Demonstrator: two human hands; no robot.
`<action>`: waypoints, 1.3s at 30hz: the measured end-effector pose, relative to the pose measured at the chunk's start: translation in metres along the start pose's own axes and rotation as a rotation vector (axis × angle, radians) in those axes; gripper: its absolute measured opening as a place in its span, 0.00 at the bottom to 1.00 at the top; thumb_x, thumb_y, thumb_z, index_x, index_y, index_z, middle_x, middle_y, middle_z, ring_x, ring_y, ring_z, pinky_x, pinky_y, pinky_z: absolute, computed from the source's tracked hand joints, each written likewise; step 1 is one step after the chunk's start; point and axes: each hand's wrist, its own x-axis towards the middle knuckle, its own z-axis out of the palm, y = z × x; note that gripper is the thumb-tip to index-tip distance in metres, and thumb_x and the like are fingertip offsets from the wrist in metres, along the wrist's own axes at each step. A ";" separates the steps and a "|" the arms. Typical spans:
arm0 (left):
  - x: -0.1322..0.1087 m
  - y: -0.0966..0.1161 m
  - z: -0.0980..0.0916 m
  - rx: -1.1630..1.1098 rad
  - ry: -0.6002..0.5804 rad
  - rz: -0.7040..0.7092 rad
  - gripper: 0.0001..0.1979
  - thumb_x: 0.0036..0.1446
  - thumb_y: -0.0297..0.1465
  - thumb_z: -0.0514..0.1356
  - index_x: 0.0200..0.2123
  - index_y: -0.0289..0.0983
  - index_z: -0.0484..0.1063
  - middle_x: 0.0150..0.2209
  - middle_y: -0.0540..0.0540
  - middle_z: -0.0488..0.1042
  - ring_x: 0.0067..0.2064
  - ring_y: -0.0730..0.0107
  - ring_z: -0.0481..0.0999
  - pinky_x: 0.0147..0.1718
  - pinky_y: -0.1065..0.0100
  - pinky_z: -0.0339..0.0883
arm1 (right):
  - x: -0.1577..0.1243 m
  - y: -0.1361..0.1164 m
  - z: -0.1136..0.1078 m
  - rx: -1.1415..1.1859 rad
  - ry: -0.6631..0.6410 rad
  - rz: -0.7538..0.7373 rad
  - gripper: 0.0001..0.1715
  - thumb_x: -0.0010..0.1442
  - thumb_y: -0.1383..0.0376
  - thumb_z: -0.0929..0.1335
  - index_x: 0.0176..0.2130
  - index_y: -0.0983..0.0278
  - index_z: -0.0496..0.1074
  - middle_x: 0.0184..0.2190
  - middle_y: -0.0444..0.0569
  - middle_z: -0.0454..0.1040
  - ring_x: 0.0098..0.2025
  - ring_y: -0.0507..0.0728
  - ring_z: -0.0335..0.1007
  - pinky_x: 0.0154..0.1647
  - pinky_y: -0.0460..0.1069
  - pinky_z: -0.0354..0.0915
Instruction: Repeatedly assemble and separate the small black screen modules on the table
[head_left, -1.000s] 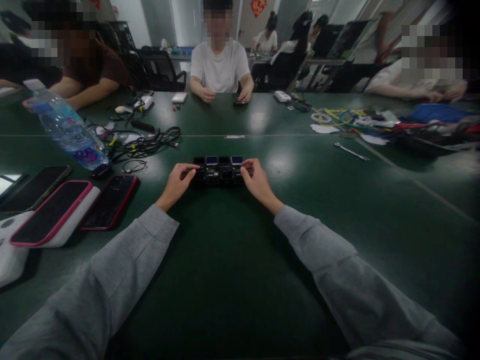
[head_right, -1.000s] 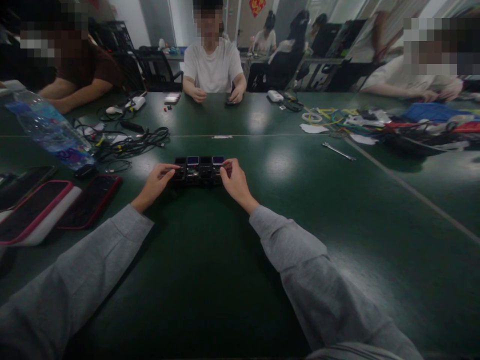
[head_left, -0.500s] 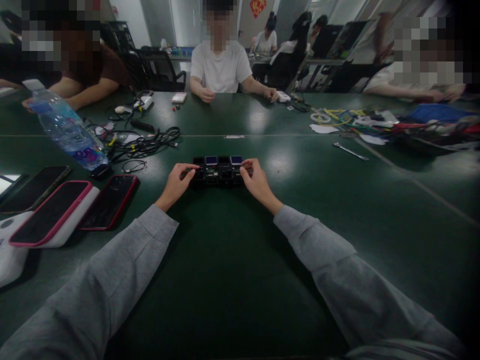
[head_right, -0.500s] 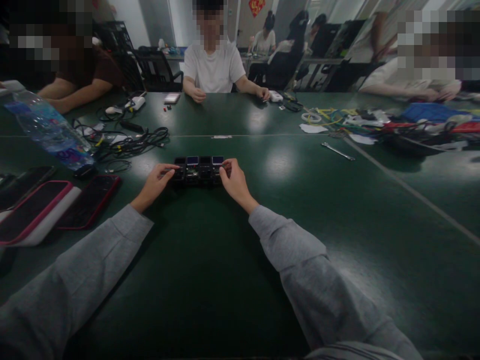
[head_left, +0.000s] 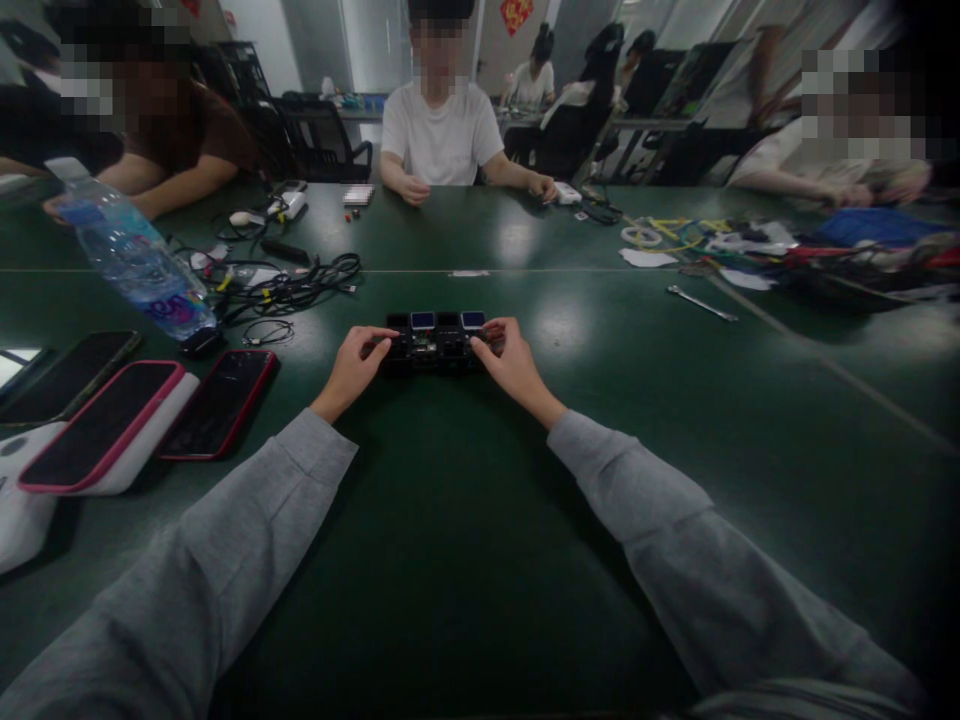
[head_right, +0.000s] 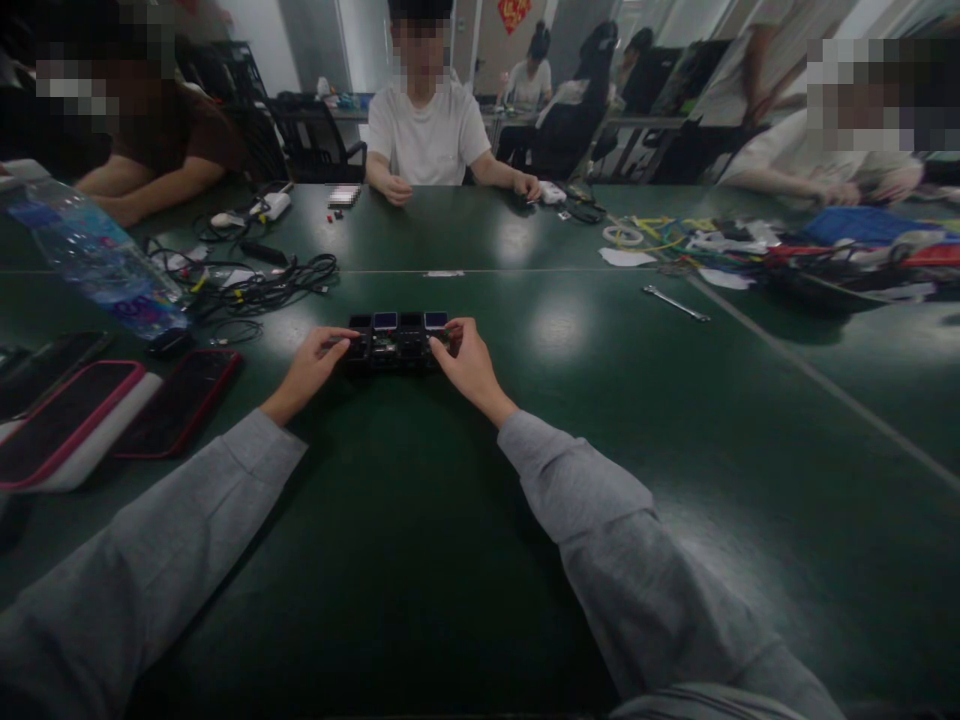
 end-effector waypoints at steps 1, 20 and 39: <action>0.000 0.000 0.000 0.000 -0.002 0.002 0.09 0.64 0.33 0.57 0.45 0.43 0.75 0.46 0.46 0.71 0.48 0.64 0.72 0.50 0.57 0.69 | 0.000 -0.001 0.000 0.004 -0.002 0.002 0.22 0.60 0.52 0.69 0.46 0.62 0.62 0.39 0.52 0.70 0.41 0.60 0.70 0.38 0.55 0.67; -0.001 0.005 -0.001 0.020 -0.014 -0.031 0.10 0.64 0.34 0.57 0.45 0.43 0.75 0.47 0.45 0.71 0.48 0.63 0.72 0.51 0.57 0.69 | -0.001 0.003 0.002 -0.144 0.137 0.013 0.23 0.61 0.57 0.67 0.51 0.63 0.58 0.41 0.54 0.71 0.40 0.60 0.71 0.42 0.57 0.69; -0.001 0.005 -0.001 0.010 -0.007 -0.028 0.09 0.64 0.34 0.57 0.45 0.43 0.75 0.47 0.45 0.71 0.48 0.64 0.72 0.51 0.57 0.69 | -0.005 -0.005 0.002 -0.218 0.062 -0.099 0.24 0.63 0.62 0.64 0.57 0.64 0.61 0.52 0.59 0.69 0.50 0.64 0.70 0.51 0.62 0.69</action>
